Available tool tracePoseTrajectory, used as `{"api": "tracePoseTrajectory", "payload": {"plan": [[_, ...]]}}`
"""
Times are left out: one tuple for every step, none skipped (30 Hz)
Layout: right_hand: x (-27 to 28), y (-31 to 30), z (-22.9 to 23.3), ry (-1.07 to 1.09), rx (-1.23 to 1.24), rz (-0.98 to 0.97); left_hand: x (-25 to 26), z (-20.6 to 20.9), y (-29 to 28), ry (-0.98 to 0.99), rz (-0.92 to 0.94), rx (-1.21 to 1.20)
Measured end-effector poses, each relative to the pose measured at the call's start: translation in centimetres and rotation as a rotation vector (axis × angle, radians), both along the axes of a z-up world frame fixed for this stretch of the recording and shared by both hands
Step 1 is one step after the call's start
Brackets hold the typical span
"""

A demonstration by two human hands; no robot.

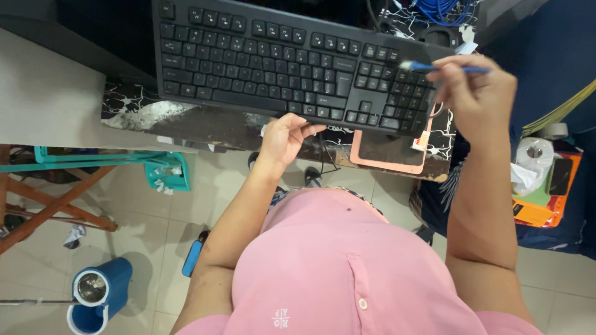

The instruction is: The person uses a toothbrush to scrub the keys and crevices of a black computer keyboard. After brushing, the person wipes the surrounding desk surface with a tissue and repositions the monitor.

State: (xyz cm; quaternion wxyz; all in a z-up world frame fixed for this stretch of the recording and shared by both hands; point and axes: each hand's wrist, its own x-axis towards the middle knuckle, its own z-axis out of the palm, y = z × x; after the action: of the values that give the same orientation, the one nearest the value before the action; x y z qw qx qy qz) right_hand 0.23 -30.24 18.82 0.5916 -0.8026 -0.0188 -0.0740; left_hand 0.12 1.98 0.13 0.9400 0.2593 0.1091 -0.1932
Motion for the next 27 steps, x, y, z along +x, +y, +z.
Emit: {"api": "tracePoseTrajectory", "payload": {"plan": [[0.0, 0.0, -0.1, -0.008, -0.157, 0.008, -0.1, 0.0, 0.0, 0.007, -0.005, 0.017], [0.1, -0.2, -0.2, -0.017, -0.315, 0.014, 0.0, 0.0, 0.0, 0.01, 0.0, 0.015], [0.2, -0.5, -0.3, -0.027, -0.472, 0.021, 0.0, 0.0, -0.1, 0.012, 0.006, 0.013], [0.1, -1.1, -0.2, -0.099, -0.673, -0.029, -0.1, 0.0, -0.1, 0.016, 0.012, 0.01], [0.0, -2.0, 0.2, -0.172, -0.873, -0.078, -0.1, 0.0, -0.1, 0.028, 0.014, 0.017], [-0.2, -2.5, 0.2, -0.246, -1.07, -0.129, -0.2, 0.1, 0.0, 0.04, 0.014, 0.026], [-0.3, -2.5, -0.2, -0.179, -0.776, -0.16, -0.1, 0.3, 0.0, 0.051, 0.014, 0.034], [-0.5, -2.5, -0.5, -0.111, -0.485, -0.188, -0.1, 0.5, 0.0, 0.056, 0.013, 0.048], [-0.6, -2.4, -0.8, -0.042, -0.193, -0.212, -0.1, 0.7, 0.0, 0.061, 0.012, 0.061], [-1.0, -2.2, -1.3, -0.011, -0.174, -0.16, -0.5, 0.7, 0.0, 0.073, 0.011, 0.077], [-1.4, -2.0, -1.8, 0.02, -0.155, -0.108, -0.5, 0.7, 0.1, 0.071, 0.021, 0.054], [-1.8, -2.0, -2.2, 0.048, -0.137, -0.057, -0.1, 0.5, 0.0, 0.067, 0.03, 0.031], [-2.3, -2.3, -2.3, 0.131, -0.219, -0.003, 0.0, 0.2, 0.1, 0.064, 0.04, 0.007], [-2.6, -2.7, -2.4, 0.21, -0.298, 0.055, 0.1, 0.0, 0.2, 0.065, 0.043, 0.013], [-2.7, -3.1, -2.4, 0.287, -0.377, 0.115, 0.2, -0.2, 0.3, 0.066, 0.047, 0.02], [-2.9, -3.5, -2.5, 0.265, -0.359, 0.081, 0.2, -0.4, 0.5, 0.066, 0.048, 0.027], [-3.0, -3.8, -2.6, 0.242, -0.341, 0.048, 0.1, -0.5, 0.6, 0.06, 0.053, 0.029], [-3.1, -4.1, -2.6, 0.218, -0.327, 0.01, 0.1, -0.5, 0.6, 0.052, 0.055, 0.026], [-2.9, -4.2, -2.7, 0.179, -0.23, -0.039, 0.1, -0.5, 0.4, 0.043, 0.057, 0.024], [-2.5, -4.1, -3.0, 0.139, -0.133, -0.087, 0.1, -0.5, 0.2, 0.06, 0.052, 0.02], [-2.4, -4.0, -3.2, 0.098, -0.035, -0.134, 0.1, -0.4, 0.1, 0.077, 0.047, 0.016], [-2.5, -3.9, -3.4, 0.12, -0.085, -0.104, 0.1, -0.5, 0.1, 0.093, 0.043, 0.014], [-2.6, -3.8, -3.5, 0.141, -0.136, -0.075, 0.2, -0.6, 0.1, 0.09, 0.042, 0.011], [-2.7, -3.9, -3.6, 0.162, -0.188, -0.043, 0.3, -0.7, 0.1, 0.086, 0.043, 0.007], [-2.9, -4.1, -3.5, 0.247, -0.225, 0.031, 0.5, -0.9, 0.2, 0.083, 0.044, 0.002], [-3.4, -4.3, -3.6, 0.335, -0.26, 0.11, 0.5, -1.1, 0.3, 0.069, 0.043, -0.023], [-3.8, -4.5, -3.6, 0.422, -0.294, 0.191, 0.7, -1.2, 0.4, 0.055, 0.042, -0.048]]}}
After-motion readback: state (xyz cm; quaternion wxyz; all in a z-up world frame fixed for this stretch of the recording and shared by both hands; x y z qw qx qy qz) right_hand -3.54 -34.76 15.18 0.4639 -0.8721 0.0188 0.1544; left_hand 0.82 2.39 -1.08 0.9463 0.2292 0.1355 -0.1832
